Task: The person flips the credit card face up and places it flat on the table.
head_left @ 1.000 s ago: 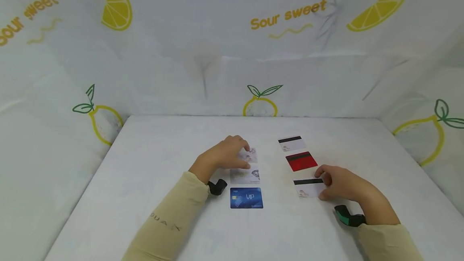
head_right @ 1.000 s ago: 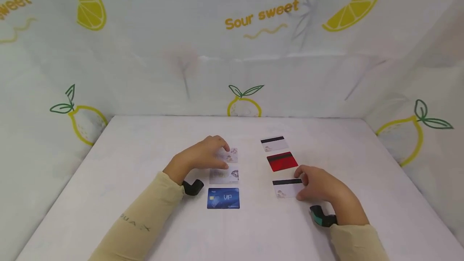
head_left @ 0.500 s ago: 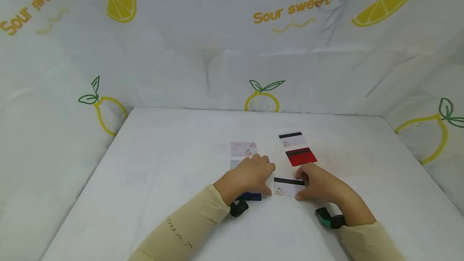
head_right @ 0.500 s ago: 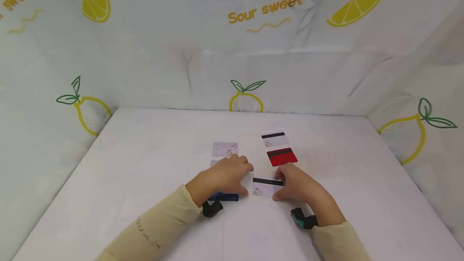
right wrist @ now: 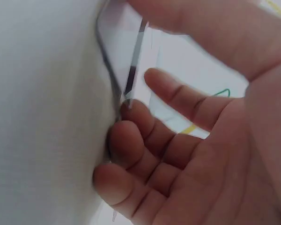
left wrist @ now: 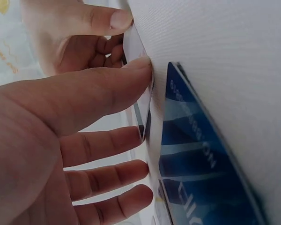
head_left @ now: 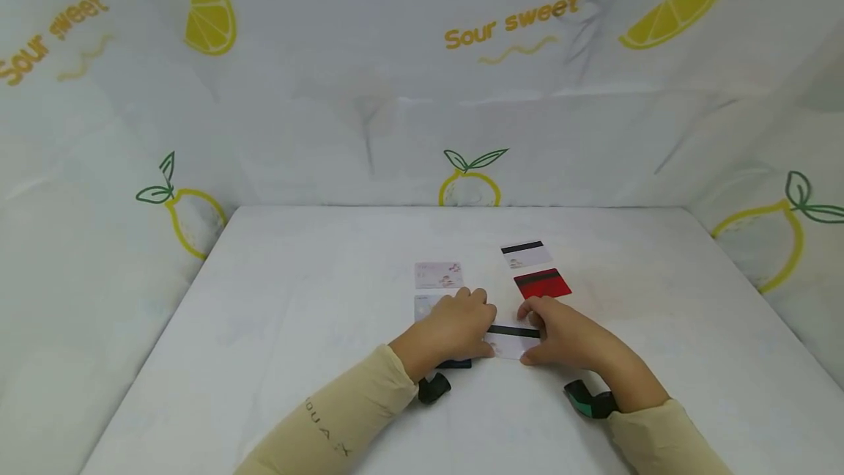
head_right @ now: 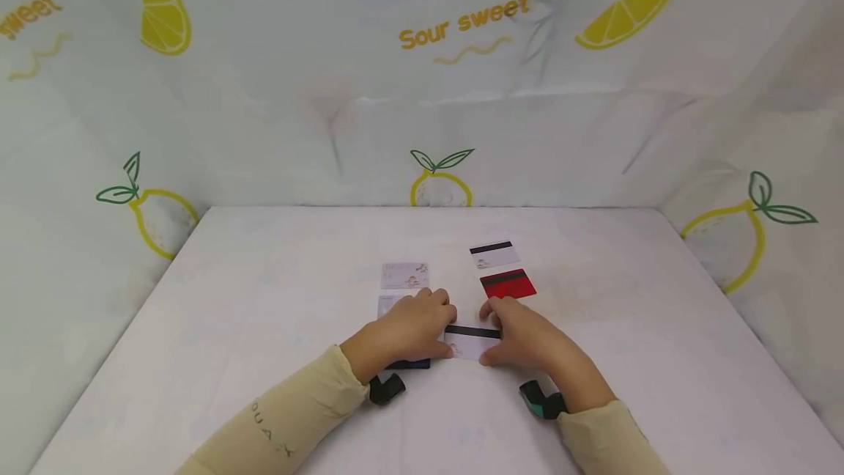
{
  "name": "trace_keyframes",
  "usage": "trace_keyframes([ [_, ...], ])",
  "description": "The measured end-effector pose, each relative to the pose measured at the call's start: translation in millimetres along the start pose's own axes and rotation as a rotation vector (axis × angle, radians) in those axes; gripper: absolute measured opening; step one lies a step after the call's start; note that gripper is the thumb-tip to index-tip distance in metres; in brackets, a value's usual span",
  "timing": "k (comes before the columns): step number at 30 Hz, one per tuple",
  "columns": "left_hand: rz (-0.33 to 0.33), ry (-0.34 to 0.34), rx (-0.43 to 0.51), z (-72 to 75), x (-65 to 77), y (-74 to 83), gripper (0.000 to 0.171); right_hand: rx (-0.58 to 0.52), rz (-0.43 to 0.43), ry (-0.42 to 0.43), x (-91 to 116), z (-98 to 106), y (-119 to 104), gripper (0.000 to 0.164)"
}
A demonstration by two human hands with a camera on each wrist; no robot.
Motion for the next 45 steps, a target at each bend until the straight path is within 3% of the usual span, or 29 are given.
trace_keyframes([
  [5, 0.009, 0.018, 0.026, -1.3, 1.2, -0.1, 0.043, 0.032, 0.01, -0.02, 0.7, -1.1, -1.5, 0.065],
  [9, 0.01, 0.029, 0.031, -2.4, 0.5, -1.0, 0.042, 0.061, -0.004, -0.028, 3.6, -1.9, -3.6, 0.06],
  [20, -0.01, 0.04, 0.0, -1.5, -0.5, -5.5, 0.049, 0.16, 0.019, 0.062, 6.1, -1.9, -6.5, 0.053],
  [24, -0.018, 0.098, 0.035, 3.1, 2.0, -9.1, 0.047, 0.164, 0.036, 0.098, 7.7, 0.7, -6.3, 0.053],
  [30, -0.047, 0.212, 0.059, 12.9, 7.9, -9.3, 0.052, 0.257, 0.158, 0.214, 10.4, 2.1, -8.8, 0.053],
  [35, -0.057, 0.243, 0.097, 17.7, 9.4, -7.8, 0.055, 0.23, 0.253, 0.262, 12.2, 2.9, -14.0, 0.061],
  [41, -0.077, 0.29, 0.121, 19.0, 10.5, -6.1, 0.056, 0.201, 0.258, 0.267, 13.0, 1.7, -15.2, 0.06],
  [45, -0.11, 0.327, 0.16, 19.2, 11.8, -5.8, 0.062, 0.123, 0.291, 0.272, 14.1, 1.5, -12.5, 0.054],
])
Point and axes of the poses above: each hand's wrist, its own x-axis away from the middle knuckle, its own z-axis out of the back of the hand, y = z × x, the point moved 2 cm from there along -x, towards the middle knuckle, and after that the axes turned 15 degrees about -y, right-handed, at the moved point
